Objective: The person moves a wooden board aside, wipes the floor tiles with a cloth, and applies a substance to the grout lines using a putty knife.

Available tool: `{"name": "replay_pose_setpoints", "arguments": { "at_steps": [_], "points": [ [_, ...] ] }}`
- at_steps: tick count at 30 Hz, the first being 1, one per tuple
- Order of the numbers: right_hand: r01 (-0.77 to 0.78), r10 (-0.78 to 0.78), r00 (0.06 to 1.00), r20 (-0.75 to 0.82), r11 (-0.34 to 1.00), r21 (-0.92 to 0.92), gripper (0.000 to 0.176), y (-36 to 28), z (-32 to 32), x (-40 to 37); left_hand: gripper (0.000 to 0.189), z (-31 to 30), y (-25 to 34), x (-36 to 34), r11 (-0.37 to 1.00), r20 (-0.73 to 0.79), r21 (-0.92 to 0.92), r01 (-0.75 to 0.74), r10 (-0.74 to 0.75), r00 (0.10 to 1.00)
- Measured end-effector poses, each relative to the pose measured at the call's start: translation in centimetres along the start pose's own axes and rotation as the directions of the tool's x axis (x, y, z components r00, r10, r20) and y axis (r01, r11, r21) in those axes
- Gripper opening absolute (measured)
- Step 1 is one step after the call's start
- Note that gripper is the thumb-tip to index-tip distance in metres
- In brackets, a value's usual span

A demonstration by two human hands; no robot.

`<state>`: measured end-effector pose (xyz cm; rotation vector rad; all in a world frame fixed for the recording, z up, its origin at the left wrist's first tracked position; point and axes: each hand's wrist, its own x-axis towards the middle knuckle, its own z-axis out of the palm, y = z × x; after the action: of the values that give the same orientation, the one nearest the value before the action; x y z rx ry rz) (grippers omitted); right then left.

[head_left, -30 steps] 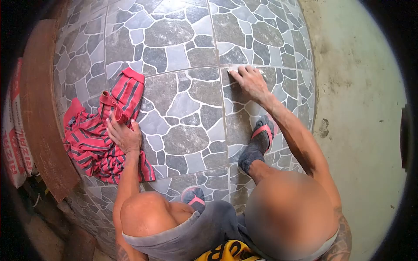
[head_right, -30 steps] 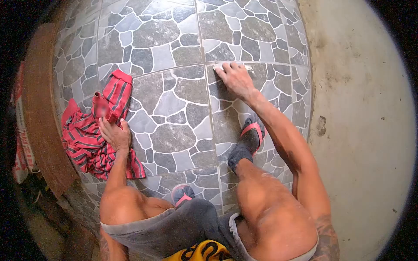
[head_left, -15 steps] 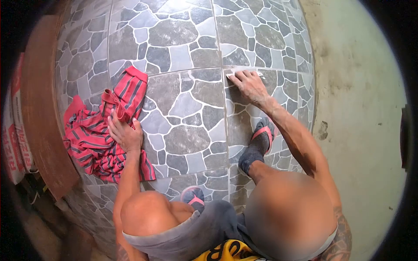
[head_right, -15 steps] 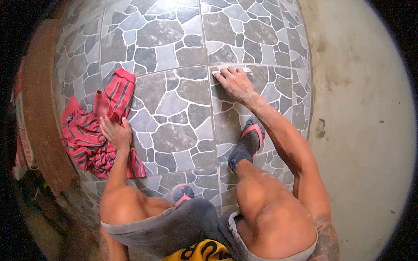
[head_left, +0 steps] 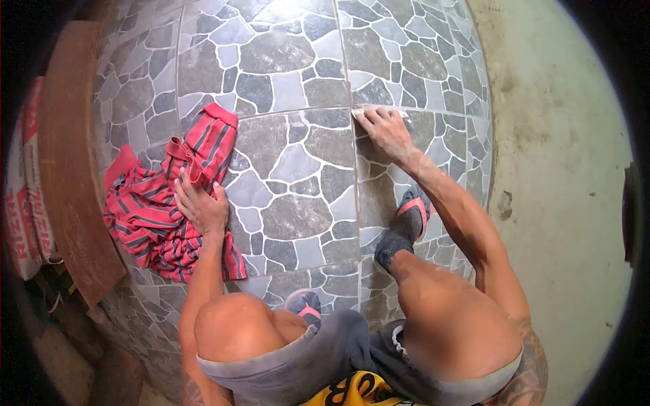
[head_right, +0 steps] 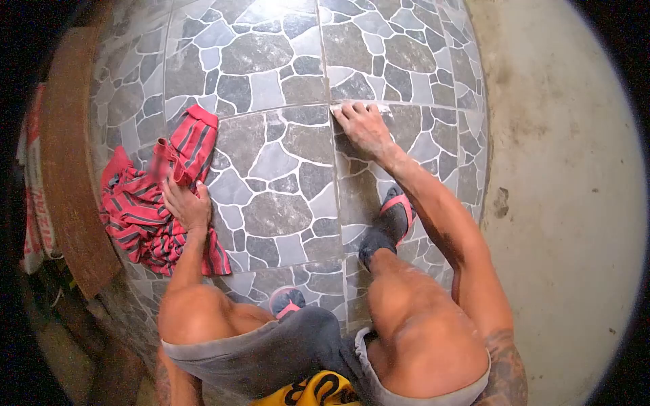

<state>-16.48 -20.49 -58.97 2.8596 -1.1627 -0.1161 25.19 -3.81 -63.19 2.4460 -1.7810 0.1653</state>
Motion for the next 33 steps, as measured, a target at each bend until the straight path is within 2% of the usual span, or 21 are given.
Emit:
{"name": "replay_pose_setpoints", "arguments": {
  "at_steps": [5, 9, 13, 16, 19, 20, 23, 26, 29, 30, 33],
  "points": [
    [-0.011, 0.011, 1.0, 0.015, 1.0, 0.011, 0.034, 0.5, -0.8, 1.2, 0.073, 0.3, -0.3, -0.3, 1.0, -0.022, 0.004, -0.023, 0.023, 0.999],
    [0.025, -0.027, 0.996, -0.081, 0.999, -0.028, 0.037, -0.4, 0.2, -0.6, 0.073, 0.5, -0.4, 0.0, 1.0, -0.036, -0.003, -0.01, 0.01, 0.999],
    [0.005, -0.005, 0.998, -0.056, 1.0, 0.009, 0.041, 0.3, 0.1, 0.2, 0.073, 0.2, -0.3, -0.1, 1.0, -0.031, -0.017, -0.009, 0.008, 0.999],
    [-0.109, 0.11, 0.994, -0.002, 0.98, 0.164, 0.042, 1.8, -1.2, 2.1, 0.074, 0.1, -0.1, -0.1, 1.0, -0.023, -0.011, 0.001, -0.001, 1.0],
    [-0.145, 0.155, 0.988, -0.006, 0.935, 0.325, 0.04, 3.8, -3.1, 3.9, 0.074, 0.2, -0.3, -0.2, 1.0, -0.035, -0.025, -0.014, 0.013, 0.999],
    [-0.242, 0.218, 0.97, 0.107, 0.913, 0.328, 0.033, 3.9, -3.7, 4.3, 0.074, 0.3, -0.2, -0.2, 1.0, -0.033, -0.023, -0.007, 0.006, 0.999],
    [-0.154, 0.096, 0.972, 0.215, 0.951, 0.268, 0.031, 4.1, -3.7, 4.0, 0.073, 0.2, -0.1, -0.1, 1.0, -0.03, -0.019, 0.004, -0.005, 1.0],
    [-0.168, 0.146, 0.984, 0.106, 0.954, 0.247, 0.03, 3.5, -2.5, 3.8, 0.072, 0.0, -0.1, -0.3, 1.0, -0.032, -0.018, 0.002, -0.003, 0.999],
    [0.001, -0.015, 0.997, 0.076, 0.982, 0.187, 0.026, 3.3, -1.2, 3.0, 0.071, 0.3, -0.3, -0.2, 1.0, -0.027, -0.007, -0.007, 0.007, 1.0],
    [0.038, -0.084, 0.983, 0.165, 0.965, 0.259, 0.026, 3.5, -1.8, 3.2, 0.071, 0.3, -0.4, -0.3, 1.0, -0.023, -0.012, -0.01, 0.01, 1.0],
    [-0.104, -0.021, 0.947, 0.32, 0.924, 0.369, 0.026, 4.3, -3.5, 3.6, 0.069, 0.1, -0.3, -0.3, 1.0, -0.03, -0.019, -0.006, 0.006, 1.0]
  ]
}}
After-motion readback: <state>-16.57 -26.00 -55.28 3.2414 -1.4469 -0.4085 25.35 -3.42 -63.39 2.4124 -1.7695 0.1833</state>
